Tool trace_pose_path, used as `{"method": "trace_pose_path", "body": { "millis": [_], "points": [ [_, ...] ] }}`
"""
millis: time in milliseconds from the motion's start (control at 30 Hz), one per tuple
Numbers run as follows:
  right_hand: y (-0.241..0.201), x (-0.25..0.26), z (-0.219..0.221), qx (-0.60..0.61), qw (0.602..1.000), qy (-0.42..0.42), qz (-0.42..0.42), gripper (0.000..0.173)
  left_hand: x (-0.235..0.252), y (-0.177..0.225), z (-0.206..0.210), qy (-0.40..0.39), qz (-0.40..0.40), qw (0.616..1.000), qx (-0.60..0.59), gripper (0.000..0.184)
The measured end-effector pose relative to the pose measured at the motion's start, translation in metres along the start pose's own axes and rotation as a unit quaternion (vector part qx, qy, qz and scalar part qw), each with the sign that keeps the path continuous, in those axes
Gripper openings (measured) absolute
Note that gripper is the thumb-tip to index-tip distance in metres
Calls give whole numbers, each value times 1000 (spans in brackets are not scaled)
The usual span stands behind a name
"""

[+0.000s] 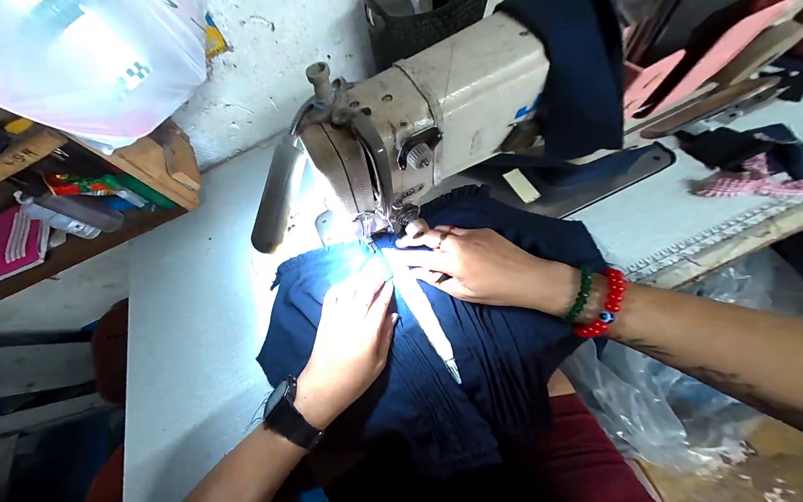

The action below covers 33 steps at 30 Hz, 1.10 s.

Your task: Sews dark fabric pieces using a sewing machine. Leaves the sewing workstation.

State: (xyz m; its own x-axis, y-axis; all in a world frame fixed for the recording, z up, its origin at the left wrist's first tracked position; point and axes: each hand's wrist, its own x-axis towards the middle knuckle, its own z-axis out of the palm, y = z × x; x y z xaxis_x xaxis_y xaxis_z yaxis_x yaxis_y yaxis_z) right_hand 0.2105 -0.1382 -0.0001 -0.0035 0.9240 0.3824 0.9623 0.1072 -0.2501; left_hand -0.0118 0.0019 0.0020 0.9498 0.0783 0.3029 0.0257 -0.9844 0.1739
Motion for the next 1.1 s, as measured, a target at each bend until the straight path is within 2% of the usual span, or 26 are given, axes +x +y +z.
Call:
{"method": "trace_pose_path", "body": {
  "millis": [100, 300, 567, 667, 767, 867, 1000, 1100],
  "points": [
    [0, 8, 7, -33, 999, 6, 39, 43, 1, 0, -2, -22, -1, 1000, -3, 42],
    [18, 12, 9, -50, 999, 14, 8, 42, 1, 9, 3, -26, -29, 999, -13, 43],
    [20, 16, 5, -47, 999, 19, 7, 38, 2, 12, 5, -18, -39, 999, 5, 43],
    [6, 18, 2, -66, 997, 27, 18, 32, 2, 12, 4, -17, -39, 999, 2, 43],
    [-21, 15, 1, -22, 999, 37, 18, 23, 5, 7, -3, -7, -35, 999, -40, 38],
    [-36, 4, 12, -26, 1000, 12, 11, 31, 14, -7, -10, 33, -31, 997, -65, 32],
    [-37, -1, 18, -45, 999, -5, 9, 26, 17, -27, -2, -16, -48, 999, -7, 51],
    [-36, -1, 10, -37, 999, -11, -3, 25, 17, -30, 3, -11, -48, 999, -1, 54]
  ]
}}
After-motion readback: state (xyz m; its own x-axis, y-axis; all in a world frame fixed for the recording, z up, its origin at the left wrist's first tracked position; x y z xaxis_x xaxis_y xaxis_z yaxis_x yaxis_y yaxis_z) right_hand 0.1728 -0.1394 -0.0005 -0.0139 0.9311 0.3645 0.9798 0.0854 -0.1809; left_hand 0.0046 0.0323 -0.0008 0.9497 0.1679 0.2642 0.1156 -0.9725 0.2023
